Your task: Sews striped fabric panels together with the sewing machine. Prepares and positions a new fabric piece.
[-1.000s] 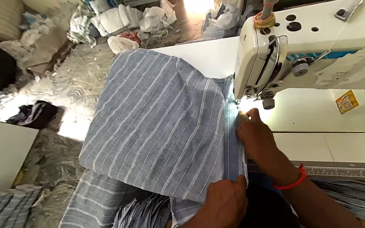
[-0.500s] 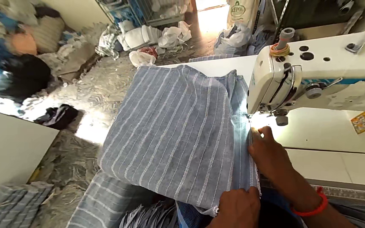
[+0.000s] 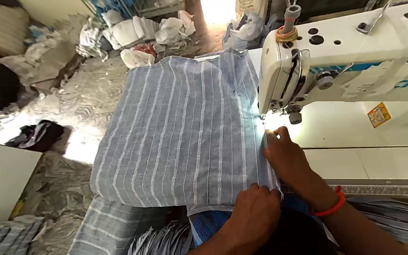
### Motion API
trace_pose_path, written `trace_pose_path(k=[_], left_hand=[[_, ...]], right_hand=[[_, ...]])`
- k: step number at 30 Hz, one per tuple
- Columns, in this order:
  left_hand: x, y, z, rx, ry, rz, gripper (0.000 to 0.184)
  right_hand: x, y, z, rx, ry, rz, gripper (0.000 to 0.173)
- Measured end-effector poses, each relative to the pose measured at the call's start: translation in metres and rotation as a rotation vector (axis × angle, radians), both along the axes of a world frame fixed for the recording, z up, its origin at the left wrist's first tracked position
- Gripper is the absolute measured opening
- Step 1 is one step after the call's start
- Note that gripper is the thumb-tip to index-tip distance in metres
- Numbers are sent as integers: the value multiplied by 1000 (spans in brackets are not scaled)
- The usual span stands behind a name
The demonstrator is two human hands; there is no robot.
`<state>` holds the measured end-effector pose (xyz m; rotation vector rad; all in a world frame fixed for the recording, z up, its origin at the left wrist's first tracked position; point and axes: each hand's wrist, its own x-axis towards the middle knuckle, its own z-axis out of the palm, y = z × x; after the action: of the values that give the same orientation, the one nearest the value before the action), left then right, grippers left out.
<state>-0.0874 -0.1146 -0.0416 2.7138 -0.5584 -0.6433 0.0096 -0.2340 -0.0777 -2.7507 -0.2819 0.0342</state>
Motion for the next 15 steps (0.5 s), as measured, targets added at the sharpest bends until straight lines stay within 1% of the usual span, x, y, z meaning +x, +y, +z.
trace_pose_path(k=[2,5,6,8,11,13,15], left_hand=[[4,2,-12,-51,-162,3,18],[4,2,-39,-140,-511,2,11],[2,1,-47,-156,-584,23,8],[-2,-2,-60,-220,-608,61,10],[-5,-3,-74,-306,-636,106,22],[5,1,-77,-380,-659,121,22],[20,5,-78,-400,-675,105,20]], right_hand=[[1,-1,0,1,1,5,42],[1,-2,-2,27,-16,14,40],[0,-2,-3,38,-21,9,39],[-1,-3,-3,59,-11,3,40],[-3,-5,-9,61,-38,10,40],[-4,-5,-9,46,-58,26,41],[-4,-6,-4,14,-39,44,40]])
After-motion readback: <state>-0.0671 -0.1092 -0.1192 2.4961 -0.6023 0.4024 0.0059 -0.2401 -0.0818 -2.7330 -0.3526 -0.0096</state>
